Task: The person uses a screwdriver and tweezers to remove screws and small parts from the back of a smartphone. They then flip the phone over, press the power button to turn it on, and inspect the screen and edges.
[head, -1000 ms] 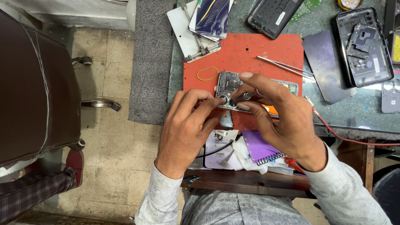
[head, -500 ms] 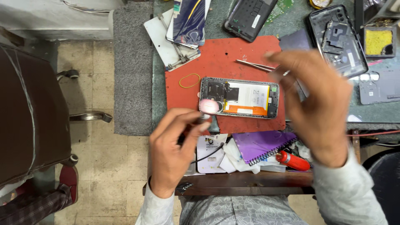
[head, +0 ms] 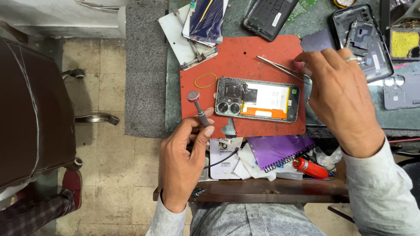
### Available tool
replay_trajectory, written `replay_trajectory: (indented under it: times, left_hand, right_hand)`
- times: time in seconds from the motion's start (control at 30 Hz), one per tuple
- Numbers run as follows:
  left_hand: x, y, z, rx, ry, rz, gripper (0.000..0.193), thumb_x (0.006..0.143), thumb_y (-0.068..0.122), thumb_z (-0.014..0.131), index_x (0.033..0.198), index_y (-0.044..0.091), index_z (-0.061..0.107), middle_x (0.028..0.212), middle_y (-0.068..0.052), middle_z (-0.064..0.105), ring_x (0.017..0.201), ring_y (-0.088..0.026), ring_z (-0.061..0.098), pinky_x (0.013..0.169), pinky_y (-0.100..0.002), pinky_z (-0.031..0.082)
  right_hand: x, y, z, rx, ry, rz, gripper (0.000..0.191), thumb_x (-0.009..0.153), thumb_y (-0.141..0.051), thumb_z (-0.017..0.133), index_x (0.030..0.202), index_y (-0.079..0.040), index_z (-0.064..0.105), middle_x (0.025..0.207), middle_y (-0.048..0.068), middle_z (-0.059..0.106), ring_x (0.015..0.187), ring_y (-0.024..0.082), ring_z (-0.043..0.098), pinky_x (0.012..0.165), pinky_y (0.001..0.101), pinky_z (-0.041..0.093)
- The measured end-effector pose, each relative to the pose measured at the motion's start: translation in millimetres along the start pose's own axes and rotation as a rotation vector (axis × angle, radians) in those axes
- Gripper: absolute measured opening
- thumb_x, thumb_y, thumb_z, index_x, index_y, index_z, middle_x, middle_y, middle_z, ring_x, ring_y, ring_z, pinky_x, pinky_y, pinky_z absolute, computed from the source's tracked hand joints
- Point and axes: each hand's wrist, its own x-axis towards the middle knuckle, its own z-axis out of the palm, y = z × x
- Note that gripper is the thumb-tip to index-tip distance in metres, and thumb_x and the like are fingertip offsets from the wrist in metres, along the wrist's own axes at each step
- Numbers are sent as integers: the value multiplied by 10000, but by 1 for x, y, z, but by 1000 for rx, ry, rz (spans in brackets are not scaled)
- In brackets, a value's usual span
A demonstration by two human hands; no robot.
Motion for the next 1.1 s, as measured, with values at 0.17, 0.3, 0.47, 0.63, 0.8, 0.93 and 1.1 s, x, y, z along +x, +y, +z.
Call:
replay_trajectory:
  times: [0.17, 0.3, 0.47, 0.63, 0.8, 0.93, 1.1]
  left_hand:
    - [-2, -2, -4, 13, 2, 60, 209, 974, 175, 679, 1114, 20, 692, 1125, -60, 799, 739, -139, 747, 644, -295, 589]
    - [-4, -6, -4, 10, 8, 130, 193, 986, 164, 673, 1081, -4, 671, 1180, -80, 779, 798, -158, 773, 678, -298, 607]
    - [-7, -12, -7, -39, -3, 137, 194, 997, 159, 659, 1075, -18, 661, 1192, -99, 766, 849, -180, 787, 691, -300, 614]
    - [-2, -18, -10, -33, -2, 155, 203, 1005, 171, 651, 1076, -19, 662, 1183, -110, 754, 844, -194, 781, 699, -306, 612]
    - [2, -24, -10, 63, 7, 184, 211, 1010, 185, 676, 1086, -12, 680, 1027, -99, 740, 823, -202, 756, 720, -317, 602]
    - [6, -26, -10, 33, 0, 230, 213, 1017, 180, 654, 1077, -24, 649, 1211, -100, 752, 855, -200, 747, 740, -316, 617]
    - [10, -26, -9, 27, -9, 204, 216, 1017, 185, 651, 1062, -25, 647, 1205, -94, 755, 853, -197, 748, 732, -318, 622]
  right_hand:
    - [0, -6, 6, -31, -62, 3, 204, 962, -28, 705, 1164, -49, 683, 1008, 139, 636, 965, 364, 593, 814, 461, 500]
    - [6, -12, -1, -45, -68, -54, 208, 927, -47, 729, 1127, -15, 679, 956, 150, 640, 892, 368, 636, 781, 460, 518]
    - [3, -27, -25, 133, 16, 81, 252, 856, 65, 758, 1095, 71, 682, 941, 215, 679, 749, 343, 711, 651, 409, 549]
    - [-30, -67, -17, 932, 273, 169, 188, 915, 129, 691, 1065, 38, 624, 1013, 121, 689, 944, 200, 746, 876, 329, 640]
    - [-46, -98, 25, 689, 273, 48, 234, 868, 114, 795, 1074, 49, 703, 1051, 159, 758, 961, 230, 770, 810, 283, 609]
    - [-45, -104, 42, 690, 329, 85, 232, 887, 99, 808, 1084, 20, 714, 1047, 130, 758, 943, 214, 770, 843, 283, 611]
    - [-42, -103, 46, 672, 303, 109, 247, 862, 90, 819, 1078, 12, 728, 1025, 125, 761, 949, 219, 772, 808, 280, 603]
